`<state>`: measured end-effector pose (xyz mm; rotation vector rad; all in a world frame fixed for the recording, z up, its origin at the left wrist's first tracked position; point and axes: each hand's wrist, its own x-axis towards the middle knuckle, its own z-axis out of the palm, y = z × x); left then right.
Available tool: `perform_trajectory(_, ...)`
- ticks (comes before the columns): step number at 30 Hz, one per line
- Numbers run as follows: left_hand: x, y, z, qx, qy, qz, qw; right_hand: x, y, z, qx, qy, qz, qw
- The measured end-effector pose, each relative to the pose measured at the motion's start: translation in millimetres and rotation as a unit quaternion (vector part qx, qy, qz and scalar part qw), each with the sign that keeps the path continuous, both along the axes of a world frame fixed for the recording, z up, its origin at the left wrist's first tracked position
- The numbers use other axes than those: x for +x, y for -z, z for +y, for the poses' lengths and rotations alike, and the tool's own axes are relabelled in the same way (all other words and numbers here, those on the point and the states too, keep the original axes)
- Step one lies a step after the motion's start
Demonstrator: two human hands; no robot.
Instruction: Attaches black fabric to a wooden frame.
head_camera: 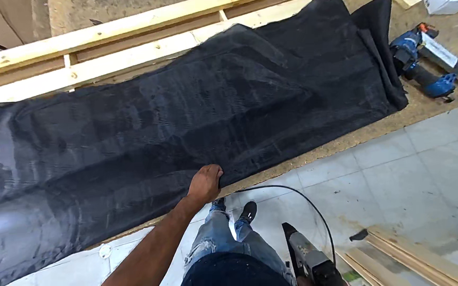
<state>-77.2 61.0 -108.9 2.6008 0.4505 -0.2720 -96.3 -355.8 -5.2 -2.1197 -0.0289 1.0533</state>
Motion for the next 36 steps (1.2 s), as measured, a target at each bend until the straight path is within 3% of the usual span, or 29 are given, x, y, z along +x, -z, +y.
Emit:
perform_trajectory(9,7.4,-2.6,14.7,-0.101,0.02,0.022,0.994,9.8,-8.0,101.8,0.046,0.019,0.013,0.999)
perform_trajectory(15,1.0,11.9,9.9,-0.004,0.07,-0.058,0.996,15.9,-3.4,149.6,0.016,0.012,0.001,1.0)
perform_trajectory(22,-1.0,15.8,7.3,0.002,0.046,-0.099,0.994,31.8,-1.3,184.6,-0.019,-0.039,-0.007,0.999)
perform_trajectory(30,6.1,12.3,7.7,0.003,0.025,-0.013,1.0,41.4,-3.8,212.7,-0.092,-0.065,-0.005,0.994)
perform_trajectory(36,4.2,15.3,9.9,-0.016,0.023,-0.058,0.998,48.8,-4.7,227.6,-0.119,-0.098,-0.044,0.987)
